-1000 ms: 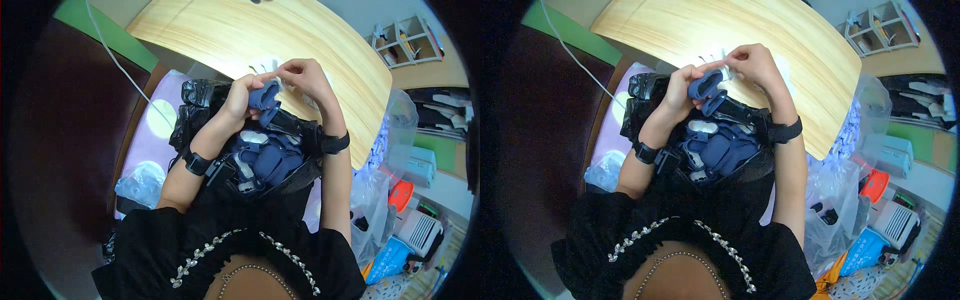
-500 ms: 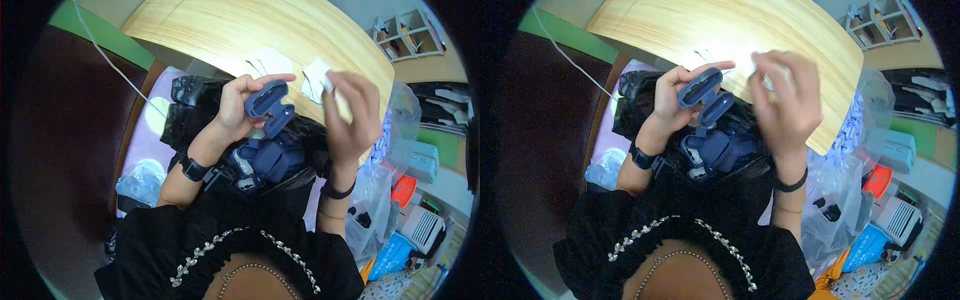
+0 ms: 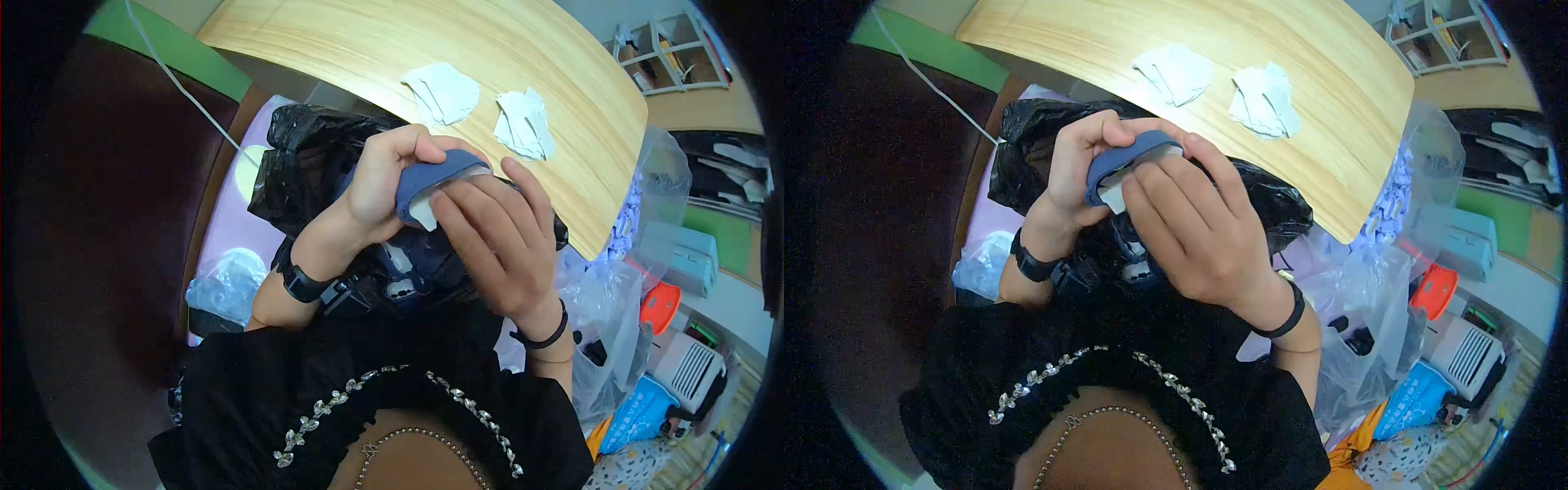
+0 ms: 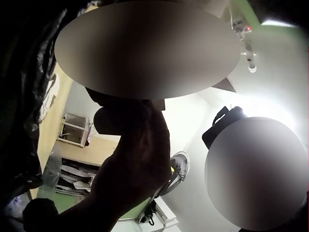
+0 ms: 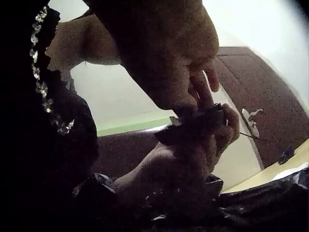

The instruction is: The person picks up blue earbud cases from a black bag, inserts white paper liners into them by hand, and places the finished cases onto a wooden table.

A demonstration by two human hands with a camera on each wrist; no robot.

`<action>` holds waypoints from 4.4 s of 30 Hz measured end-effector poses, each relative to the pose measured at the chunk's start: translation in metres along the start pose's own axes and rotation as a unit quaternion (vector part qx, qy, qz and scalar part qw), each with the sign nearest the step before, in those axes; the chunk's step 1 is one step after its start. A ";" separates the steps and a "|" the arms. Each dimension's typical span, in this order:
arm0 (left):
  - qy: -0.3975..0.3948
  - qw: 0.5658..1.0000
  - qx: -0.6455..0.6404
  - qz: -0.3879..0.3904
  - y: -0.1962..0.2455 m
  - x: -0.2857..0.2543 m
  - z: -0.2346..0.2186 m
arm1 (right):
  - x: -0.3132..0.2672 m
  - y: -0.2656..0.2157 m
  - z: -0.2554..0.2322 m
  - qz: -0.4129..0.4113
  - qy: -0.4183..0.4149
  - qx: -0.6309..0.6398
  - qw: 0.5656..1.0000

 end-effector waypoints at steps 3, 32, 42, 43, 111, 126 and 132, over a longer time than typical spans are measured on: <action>-0.042 0.999 -0.008 0.007 -0.001 0.001 -0.010 | 0.002 -0.002 0.006 0.067 -0.002 0.031 0.997; -0.025 0.984 0.178 -0.002 0.004 -0.012 -0.020 | -0.020 0.032 -0.002 0.230 -0.009 0.307 0.923; 0.141 0.568 0.783 0.209 0.102 -0.012 0.035 | -0.076 0.188 0.002 0.426 0.077 0.083 0.898; 0.155 0.524 0.808 0.220 0.124 0.011 0.027 | -0.078 0.191 0.006 0.432 0.063 0.086 0.896; 0.089 0.882 0.409 0.215 0.000 -0.042 0.003 | -0.022 -0.013 0.011 0.046 0.103 0.020 0.993; 0.142 0.890 0.374 0.219 -0.012 -0.035 -0.011 | -0.015 -0.032 0.034 0.246 0.017 -0.131 0.960; 0.167 0.855 0.423 0.250 -0.010 -0.035 -0.015 | -0.014 -0.018 0.033 0.247 0.012 0.023 0.969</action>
Point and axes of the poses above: each hand's wrist, its own x-axis towards the middle knuckle, its own z-axis out of the palm, y = z × x, the point moved 4 cm from there along x, towards the middle knuckle, and after that the axes turned 9 degrees about x, right-handed, at the moved point
